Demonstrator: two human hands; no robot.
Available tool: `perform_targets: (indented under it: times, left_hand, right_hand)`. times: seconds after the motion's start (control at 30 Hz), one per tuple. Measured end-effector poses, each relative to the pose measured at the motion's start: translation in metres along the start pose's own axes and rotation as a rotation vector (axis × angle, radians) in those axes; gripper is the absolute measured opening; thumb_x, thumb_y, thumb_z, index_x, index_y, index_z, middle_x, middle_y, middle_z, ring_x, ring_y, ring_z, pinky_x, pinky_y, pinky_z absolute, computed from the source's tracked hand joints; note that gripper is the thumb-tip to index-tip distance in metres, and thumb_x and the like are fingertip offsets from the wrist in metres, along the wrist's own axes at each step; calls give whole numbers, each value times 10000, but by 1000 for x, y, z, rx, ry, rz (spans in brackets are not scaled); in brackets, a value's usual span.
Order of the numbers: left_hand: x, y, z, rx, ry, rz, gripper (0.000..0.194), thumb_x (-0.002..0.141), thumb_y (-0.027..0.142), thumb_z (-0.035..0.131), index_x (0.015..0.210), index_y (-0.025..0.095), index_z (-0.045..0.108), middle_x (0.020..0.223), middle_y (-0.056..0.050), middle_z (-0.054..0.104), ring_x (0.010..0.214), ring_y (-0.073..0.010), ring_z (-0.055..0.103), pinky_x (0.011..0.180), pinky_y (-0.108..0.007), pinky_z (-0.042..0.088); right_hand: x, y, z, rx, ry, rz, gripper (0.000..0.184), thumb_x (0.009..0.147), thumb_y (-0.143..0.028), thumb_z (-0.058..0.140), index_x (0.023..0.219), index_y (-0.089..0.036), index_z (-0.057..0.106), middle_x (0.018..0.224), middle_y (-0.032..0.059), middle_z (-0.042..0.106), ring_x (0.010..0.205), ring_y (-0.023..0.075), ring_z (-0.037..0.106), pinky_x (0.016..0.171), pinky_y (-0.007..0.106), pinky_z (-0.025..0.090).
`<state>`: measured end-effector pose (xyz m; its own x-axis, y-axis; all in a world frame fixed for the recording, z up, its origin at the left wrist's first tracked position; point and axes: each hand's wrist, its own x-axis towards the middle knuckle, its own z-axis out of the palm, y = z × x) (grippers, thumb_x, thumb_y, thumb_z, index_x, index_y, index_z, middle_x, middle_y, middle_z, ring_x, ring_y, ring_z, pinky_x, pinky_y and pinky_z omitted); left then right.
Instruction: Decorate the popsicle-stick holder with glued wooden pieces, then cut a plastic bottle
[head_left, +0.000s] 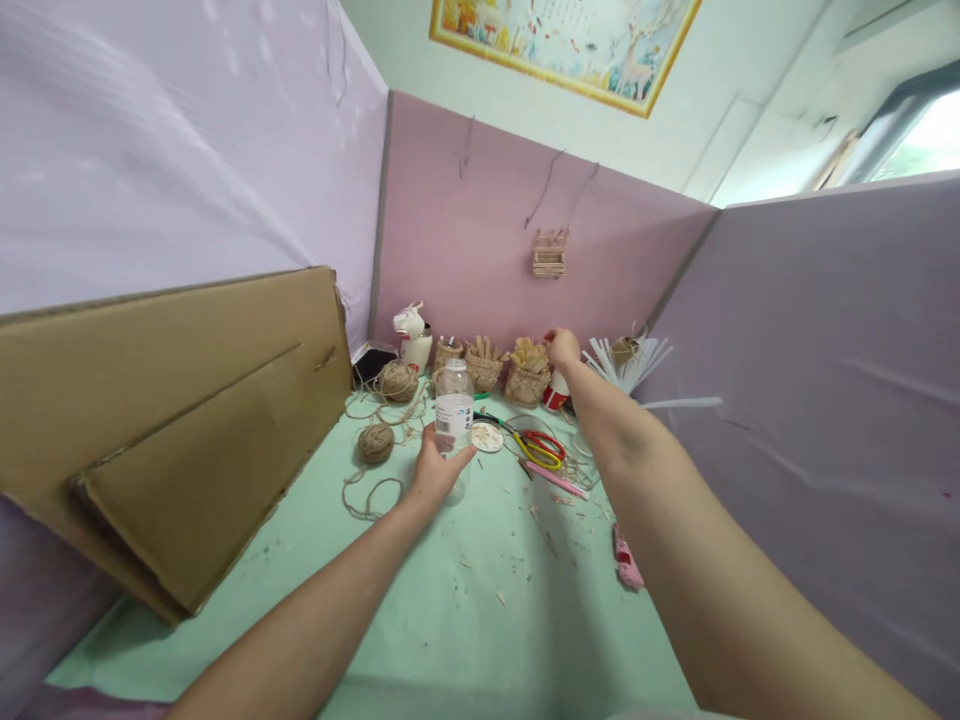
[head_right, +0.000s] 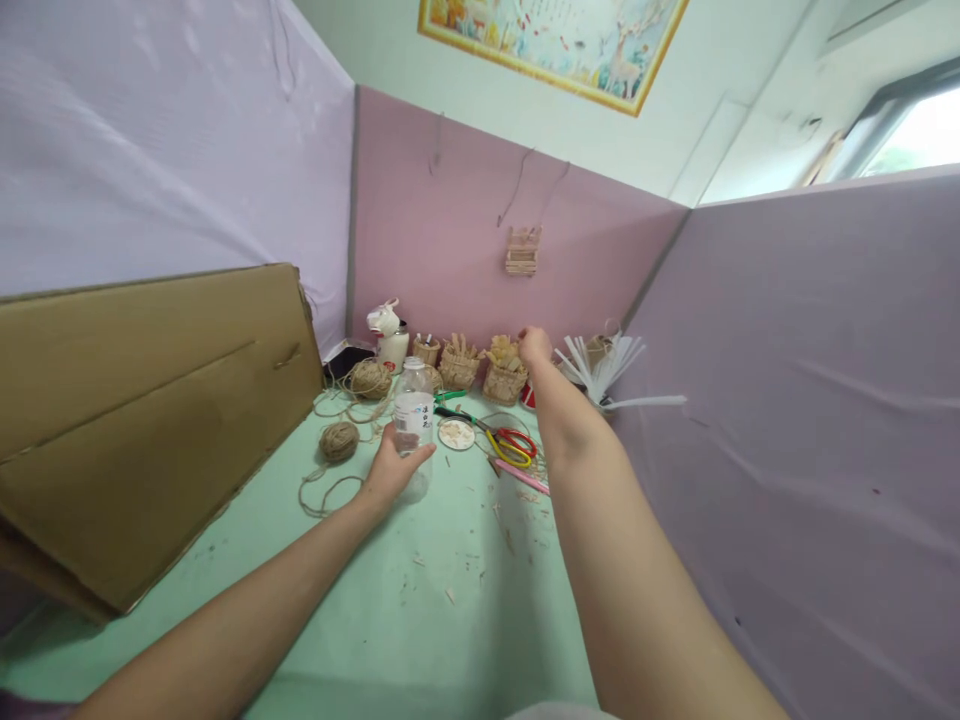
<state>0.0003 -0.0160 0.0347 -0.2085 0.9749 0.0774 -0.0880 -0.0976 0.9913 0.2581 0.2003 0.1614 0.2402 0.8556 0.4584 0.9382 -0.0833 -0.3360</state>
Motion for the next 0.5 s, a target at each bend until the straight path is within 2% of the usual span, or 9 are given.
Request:
perform_targets:
  times: [0.17, 0.33, 0.5]
  left_hand:
    - [3, -5, 1, 48, 19, -18, 575, 615, 241, 788, 1105, 175, 495, 988, -78, 659, 901, -213, 641, 836, -335, 476]
    - [4, -6, -1, 39, 15, -23, 574, 636, 233, 776, 1120, 173, 472, 996, -84, 669, 899, -209, 648, 834, -330, 476]
    - [6, -7, -3, 21, 15, -32, 589, 629, 232, 782, 1129, 176, 478, 1002, -91, 679, 924, -225, 654, 855, -348, 475]
  right_hand:
    - [16, -17, 7, -81, -41, -40, 251, 857, -210, 588, 1074, -207, 713, 1153, 139, 682, 1073, 233, 594, 898, 354, 405]
    - [18, -30, 14, -142, -82, -8, 153, 803, -140, 620, 905, -155, 733, 1034, 166, 705, 1058, 270, 594, 959, 457, 333]
    - [15, -32, -1, -76, -22, -10, 188, 801, -91, 531, 808, -141, 712, 942, 154, 709, 999, 260, 594, 950, 461, 290]
